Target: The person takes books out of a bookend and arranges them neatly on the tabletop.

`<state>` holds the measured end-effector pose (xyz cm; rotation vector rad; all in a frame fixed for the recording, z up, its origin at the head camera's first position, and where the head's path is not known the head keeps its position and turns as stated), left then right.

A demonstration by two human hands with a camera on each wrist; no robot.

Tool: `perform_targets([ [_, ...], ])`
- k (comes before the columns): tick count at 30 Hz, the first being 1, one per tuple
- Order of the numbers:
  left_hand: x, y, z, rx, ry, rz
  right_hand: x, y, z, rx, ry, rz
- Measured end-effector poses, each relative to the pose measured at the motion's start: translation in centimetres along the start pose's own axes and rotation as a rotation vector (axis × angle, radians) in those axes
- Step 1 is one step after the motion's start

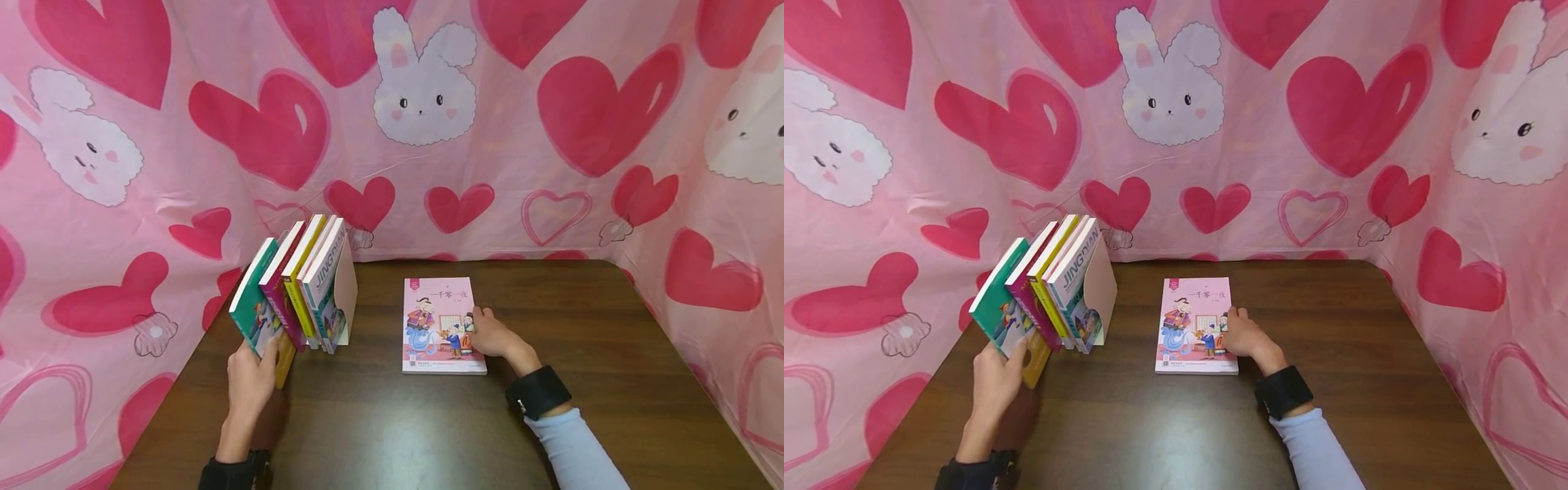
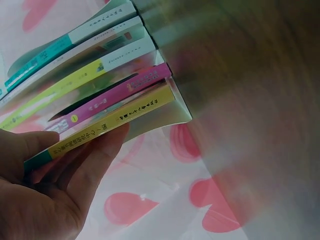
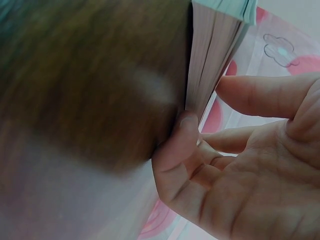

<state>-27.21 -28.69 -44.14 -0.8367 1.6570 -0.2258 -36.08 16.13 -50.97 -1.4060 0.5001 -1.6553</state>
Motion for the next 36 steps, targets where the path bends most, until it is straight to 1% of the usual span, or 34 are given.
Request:
perform_targets([
  [5,-0.4,-0.5,0.2,-0.041,0.033,-0.016,0.0,0.0,0.0,-0.005,-0.006,0.010],
  [7,-0.5,-0.7,0.2,-0.046,0.035,-0.019,0.1,0.0,0.0,-0.004,-0.007,0.011],
  [12,-0.5,-0.9,0.4,-0.032,0.022,-0.020,0.1,-0.1,-0.1,-0.001,-0.013,0.015],
  [19,-0.8,-1.4,0.9,-0.045,0.023,-0.020,0.2,-0.2,0.0,-0.002,-0.019,0.016],
  [25,-0.9,-1.9,1.3,-0.051,0.037,-0.042,0.1,-0.1,-0.1,-0.002,-0.010,0.029],
  [36,-1.1,-2.6,2.2,-0.039,0.017,-0.063,-0.1,0.0,-0.1,-0.002,-0.016,0.027],
])
Point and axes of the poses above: each hand's wrist, its own z-axis away from the middle knuckle, its own y-axis out of the palm, x = y × z, the point moved 8 cm from there along -z, towards the middle knuckle
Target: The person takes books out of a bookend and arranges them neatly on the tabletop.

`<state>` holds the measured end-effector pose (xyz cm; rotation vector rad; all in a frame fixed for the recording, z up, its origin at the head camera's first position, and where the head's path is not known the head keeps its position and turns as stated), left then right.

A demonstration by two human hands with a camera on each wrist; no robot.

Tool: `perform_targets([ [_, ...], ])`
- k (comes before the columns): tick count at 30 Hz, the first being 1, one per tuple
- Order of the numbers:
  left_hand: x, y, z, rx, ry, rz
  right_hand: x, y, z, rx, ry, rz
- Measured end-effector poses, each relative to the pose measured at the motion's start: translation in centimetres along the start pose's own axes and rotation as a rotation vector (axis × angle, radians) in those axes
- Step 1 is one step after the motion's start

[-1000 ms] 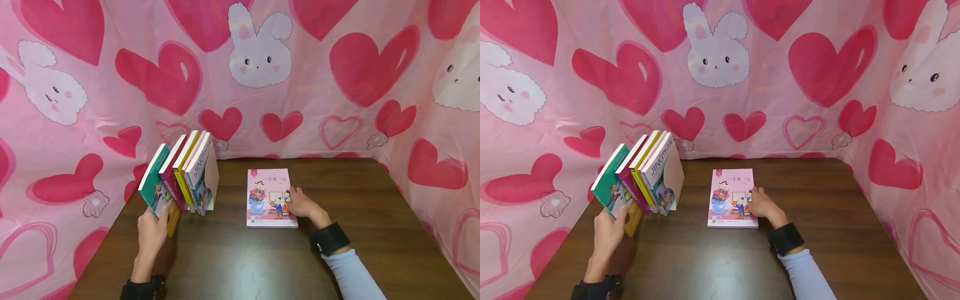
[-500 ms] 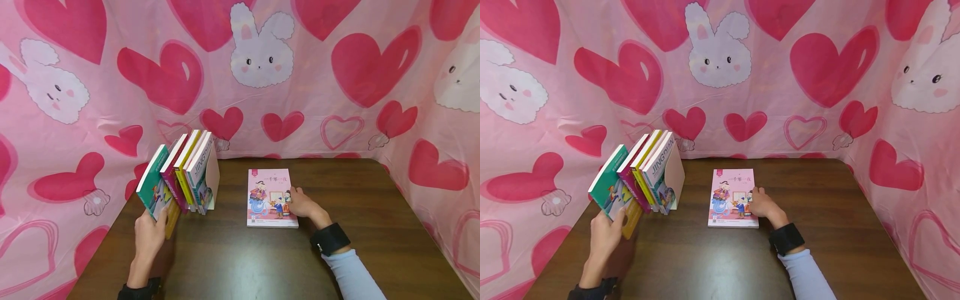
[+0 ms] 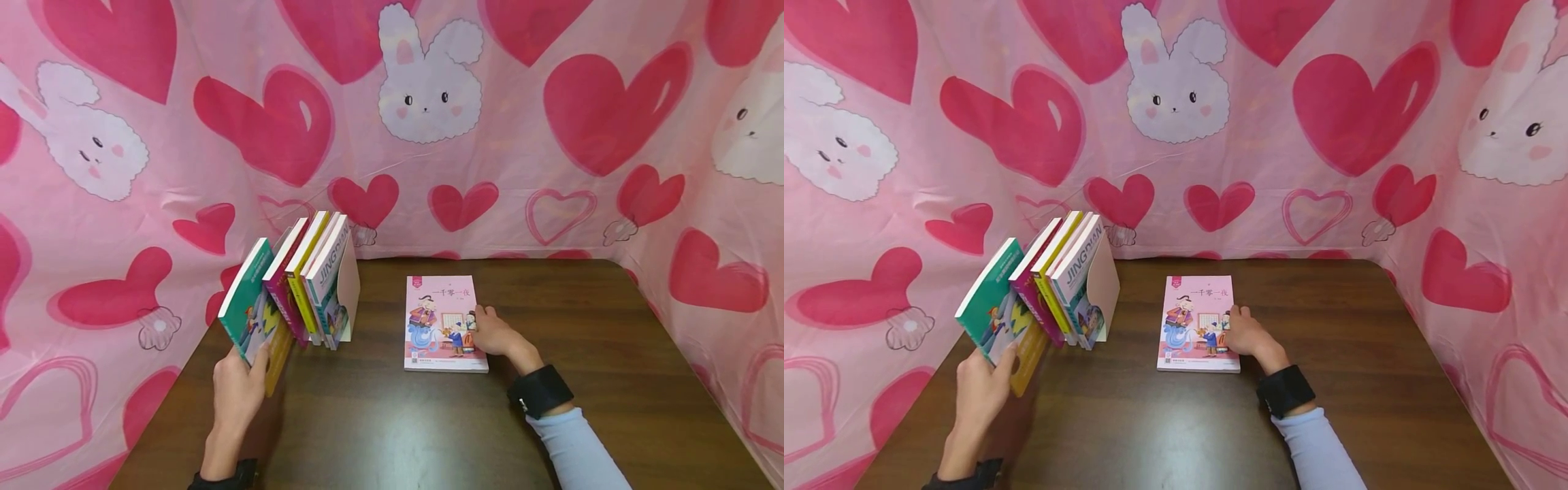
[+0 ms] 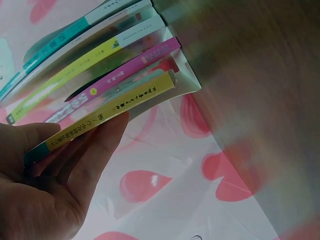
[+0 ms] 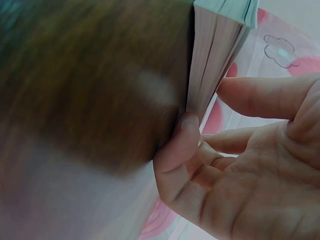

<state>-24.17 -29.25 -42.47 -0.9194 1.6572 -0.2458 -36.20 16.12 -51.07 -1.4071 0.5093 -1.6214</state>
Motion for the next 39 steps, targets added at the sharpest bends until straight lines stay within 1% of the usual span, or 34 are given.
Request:
perform_targets([
  [4,-0.1,-0.2,0.4,0.015,-0.018,-0.007,0.0,0.0,0.0,0.001,0.000,-0.001],
  [8,-0.2,-0.4,0.7,0.020,-0.015,-0.014,0.1,0.0,0.1,0.007,0.005,-0.009],
  [13,-0.3,-0.6,1.0,0.007,-0.005,-0.011,0.2,-0.1,0.2,0.001,-0.005,0.005],
  [19,-0.4,-0.9,1.5,0.010,-0.029,-0.003,0.3,-0.2,0.2,-0.003,-0.008,0.009],
  [27,-0.9,-1.6,1.8,-0.008,-0.041,-0.051,0.2,-0.1,0.2,0.000,0.001,-0.004],
  [34,-1.4,-2.2,2.5,-0.060,0.011,-0.087,0.2,0.0,0.3,0.006,-0.009,0.023],
  [39,-1.7,-2.5,2.9,-0.092,0.035,-0.085,0.2,0.0,0.3,0.004,-0.006,0.013],
])
Point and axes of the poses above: each hand's wrist, its own z-axis away from the middle knuckle, its own y-axis out of the palm, x = y × z, the point moved 8 cm from there along -z, towards the middle knuckle
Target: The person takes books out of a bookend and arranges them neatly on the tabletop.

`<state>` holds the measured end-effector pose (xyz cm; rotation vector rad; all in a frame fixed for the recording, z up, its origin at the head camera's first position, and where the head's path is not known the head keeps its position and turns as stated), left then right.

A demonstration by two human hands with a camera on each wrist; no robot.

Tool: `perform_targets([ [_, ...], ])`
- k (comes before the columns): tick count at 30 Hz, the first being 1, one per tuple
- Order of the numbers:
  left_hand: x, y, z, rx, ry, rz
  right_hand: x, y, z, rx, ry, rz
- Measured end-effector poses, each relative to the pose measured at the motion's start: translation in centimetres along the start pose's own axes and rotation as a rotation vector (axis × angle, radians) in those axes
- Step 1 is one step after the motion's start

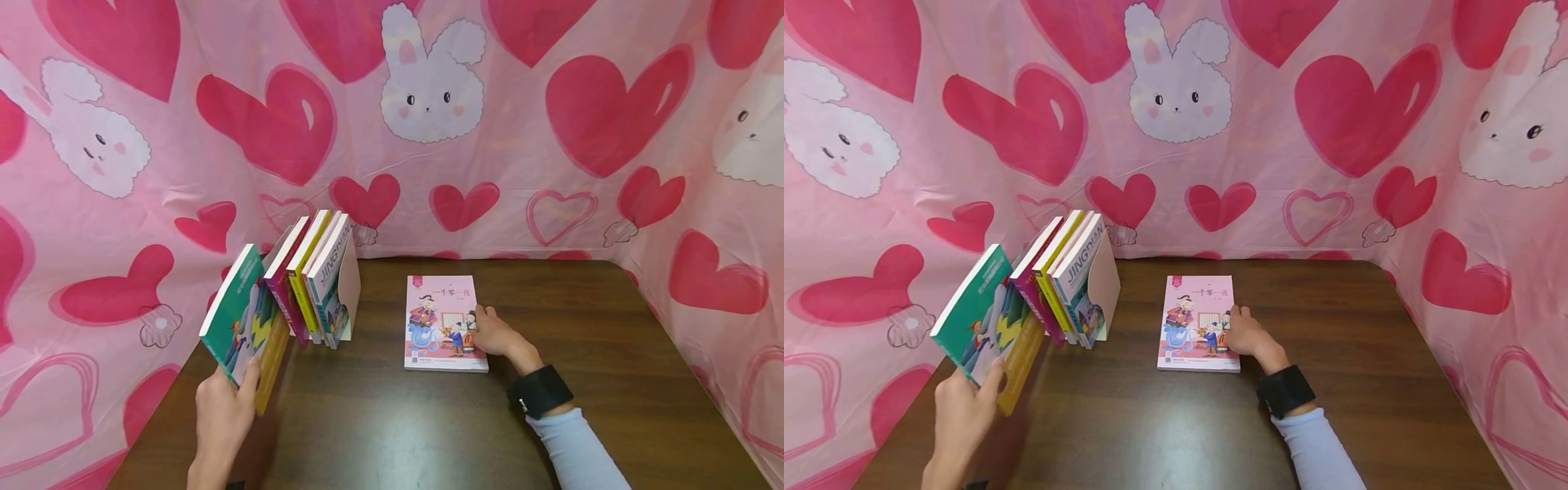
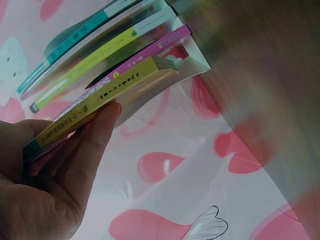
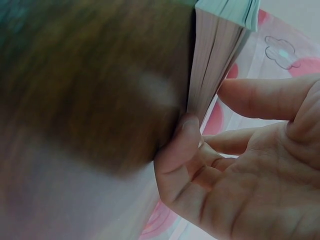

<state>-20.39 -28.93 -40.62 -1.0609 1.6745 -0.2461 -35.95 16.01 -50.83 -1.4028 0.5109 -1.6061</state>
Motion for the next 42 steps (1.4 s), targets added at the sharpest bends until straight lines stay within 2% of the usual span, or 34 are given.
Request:
perform_targets([
  [21,-0.3,-1.1,1.9,-0.108,0.034,0.007,0.0,0.0,-0.2,-0.001,-0.001,-0.003],
  [30,-0.6,-1.1,2.7,-0.094,0.022,-0.002,0.2,0.0,-0.1,0.004,-0.003,-0.017],
  [37,-1.1,-1.4,3.1,-0.131,0.060,0.010,0.1,0.0,-0.2,0.008,0.003,-0.027],
  [42,-1.4,-1.1,3.5,-0.106,0.034,0.025,0.2,0.0,0.0,0.006,-0.002,-0.015],
])
Point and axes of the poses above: each hand's wrist, its own z-axis away from the middle knuckle, its own y-axis out of the palm, x = y × z, the point moved 8 cm from there along -z, towards the middle knuckle
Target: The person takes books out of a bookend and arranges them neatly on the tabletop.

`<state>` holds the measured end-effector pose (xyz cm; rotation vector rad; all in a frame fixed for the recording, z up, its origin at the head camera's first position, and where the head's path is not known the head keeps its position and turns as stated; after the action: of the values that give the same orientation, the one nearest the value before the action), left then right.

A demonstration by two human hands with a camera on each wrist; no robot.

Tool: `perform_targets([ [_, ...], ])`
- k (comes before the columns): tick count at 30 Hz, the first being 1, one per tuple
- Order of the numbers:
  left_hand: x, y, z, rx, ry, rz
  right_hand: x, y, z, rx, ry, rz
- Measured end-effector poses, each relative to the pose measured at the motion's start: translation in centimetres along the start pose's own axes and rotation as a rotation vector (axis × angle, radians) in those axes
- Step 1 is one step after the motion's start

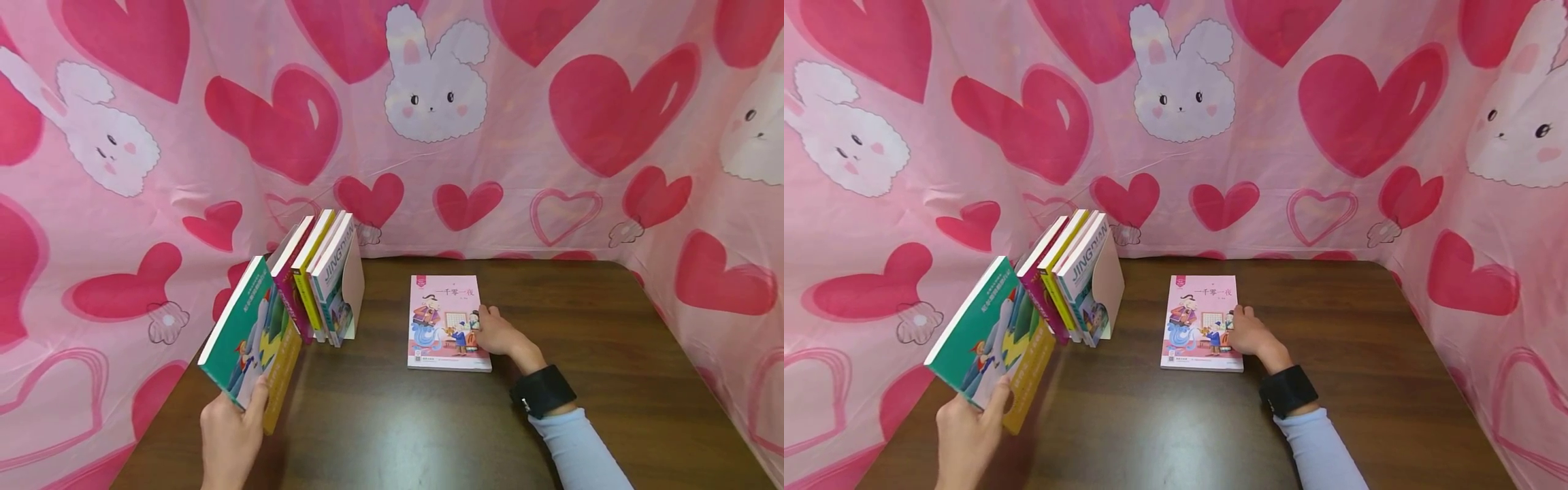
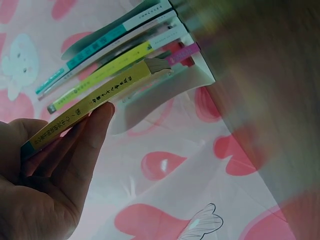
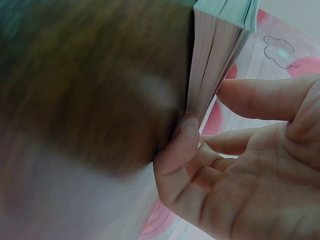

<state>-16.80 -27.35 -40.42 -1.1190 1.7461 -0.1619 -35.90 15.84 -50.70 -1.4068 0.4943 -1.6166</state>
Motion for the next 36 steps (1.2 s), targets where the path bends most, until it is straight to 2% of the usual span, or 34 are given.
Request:
perform_targets([
  [14,-0.5,1.1,0.9,0.055,-0.075,0.024,0.0,-0.1,0.2,0.002,0.003,-0.006],
  [16,-0.6,1.2,1.0,0.049,-0.061,0.029,0.0,-0.1,0.2,0.002,0.002,-0.004],
  [24,-1.3,1.0,1.3,-0.025,0.074,0.088,0.0,-0.1,0.1,0.004,-0.002,-0.016],
  [27,-1.6,1.1,1.4,-0.028,0.089,0.115,-0.1,0.0,0.2,0.005,-0.001,-0.020],
  [30,-1.7,1.2,1.4,-0.021,0.068,0.130,-0.1,-0.1,0.2,0.003,0.001,-0.018],
  [36,-1.6,1.6,1.3,0.035,-0.032,0.141,-0.2,-0.1,0.0,0.000,0.000,-0.010],
])
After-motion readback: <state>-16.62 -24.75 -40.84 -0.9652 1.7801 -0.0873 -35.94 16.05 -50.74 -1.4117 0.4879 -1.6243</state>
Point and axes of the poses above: each hand's wrist, its own z-axis away from the middle knuckle, its own y-axis out of the palm, x = y × z, the point moved 8 cm from there along -z, towards the middle knuckle
